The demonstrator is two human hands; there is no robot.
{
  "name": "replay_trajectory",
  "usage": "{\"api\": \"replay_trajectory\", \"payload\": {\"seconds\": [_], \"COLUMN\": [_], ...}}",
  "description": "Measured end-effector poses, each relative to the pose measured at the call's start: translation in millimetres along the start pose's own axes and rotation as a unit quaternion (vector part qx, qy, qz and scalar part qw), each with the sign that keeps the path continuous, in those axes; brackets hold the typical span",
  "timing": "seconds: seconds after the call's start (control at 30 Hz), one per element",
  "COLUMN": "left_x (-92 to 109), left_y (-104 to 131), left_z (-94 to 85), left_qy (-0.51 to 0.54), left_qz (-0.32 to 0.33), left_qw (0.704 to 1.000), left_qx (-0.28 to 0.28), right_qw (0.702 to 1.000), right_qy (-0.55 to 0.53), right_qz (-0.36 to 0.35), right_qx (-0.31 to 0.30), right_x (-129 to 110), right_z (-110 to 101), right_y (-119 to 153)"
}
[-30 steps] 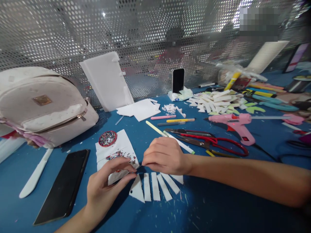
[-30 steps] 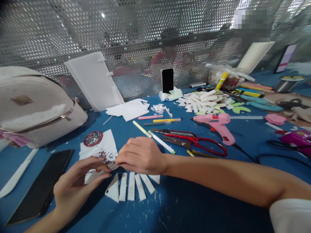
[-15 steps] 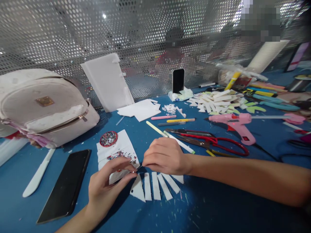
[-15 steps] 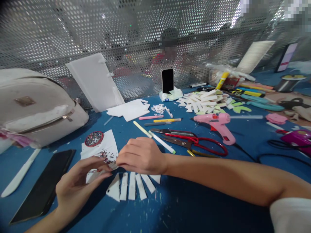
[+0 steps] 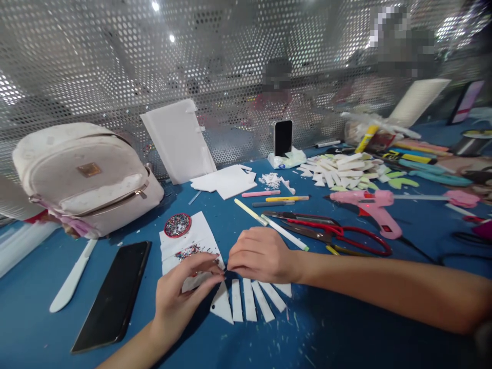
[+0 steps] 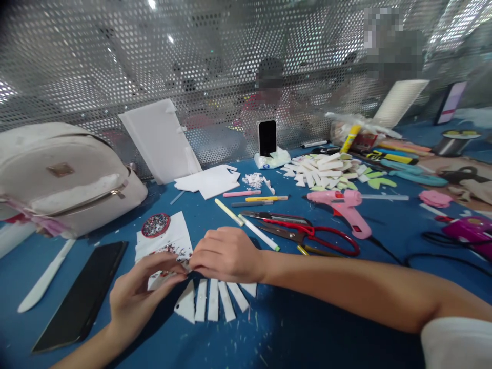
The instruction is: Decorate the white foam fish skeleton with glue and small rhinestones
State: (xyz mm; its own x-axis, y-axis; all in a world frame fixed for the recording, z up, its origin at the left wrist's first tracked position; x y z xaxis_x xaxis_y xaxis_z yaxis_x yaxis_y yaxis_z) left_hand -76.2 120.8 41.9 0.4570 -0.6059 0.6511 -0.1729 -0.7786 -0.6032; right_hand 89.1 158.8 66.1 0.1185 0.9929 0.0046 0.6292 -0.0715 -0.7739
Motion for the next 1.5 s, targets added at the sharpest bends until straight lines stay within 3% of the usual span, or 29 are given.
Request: {"api": "replay_trajectory", "payload": {"seconds": [0.37, 0.83, 0.93, 1.07, 1.13, 1.3, 1.5], "left_x": [7, 6, 6, 9, 12, 12, 7], "left_y": [-12, -19, -19, -15, -13, -9, -11], "left_z": [6.7, 10.5, 9.2, 7.2, 5.9, 3.0, 5.9], "left_qy": [-0.086, -0.116, -0.128, -0.13, -0.128, -0.141, -0.148], "left_qz": [0.032, 0.011, 0.015, 0.032, 0.054, 0.067, 0.034], "left_qw": [0.996, 0.993, 0.992, 0.991, 0.99, 0.988, 0.988], "left_qx": [0.0, 0.01, 0.013, 0.006, 0.003, -0.001, -0.005], "right_qw": [0.998, 0.985, 0.969, 0.924, 0.914, 0.93, 0.962], "right_qy": [-0.043, -0.121, -0.178, -0.264, -0.281, -0.254, -0.22], "right_qz": [0.026, 0.116, 0.167, 0.275, 0.292, 0.265, 0.152], "right_qx": [-0.028, -0.031, -0.022, 0.025, 0.031, 0.003, -0.053], "right_x": [4, 20, 27, 44, 47, 43, 26], "right_z": [9, 19, 16, 12, 12, 18, 25], "right_y": [0, 7, 6, 8, 9, 9, 4]}}
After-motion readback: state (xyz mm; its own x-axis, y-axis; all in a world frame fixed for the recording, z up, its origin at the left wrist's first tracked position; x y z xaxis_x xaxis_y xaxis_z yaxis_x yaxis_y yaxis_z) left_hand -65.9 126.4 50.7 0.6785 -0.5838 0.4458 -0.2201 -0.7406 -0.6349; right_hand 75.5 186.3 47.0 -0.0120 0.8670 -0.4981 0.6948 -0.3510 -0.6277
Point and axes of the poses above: each hand's wrist, its own y-axis away from the middle knuckle, its own z-axis out of the palm, x = y × z, the point moved 7 cm from there along -y, towards the middle knuckle, and after that the axes turned 1 degree about y, right-handed, at the moved point
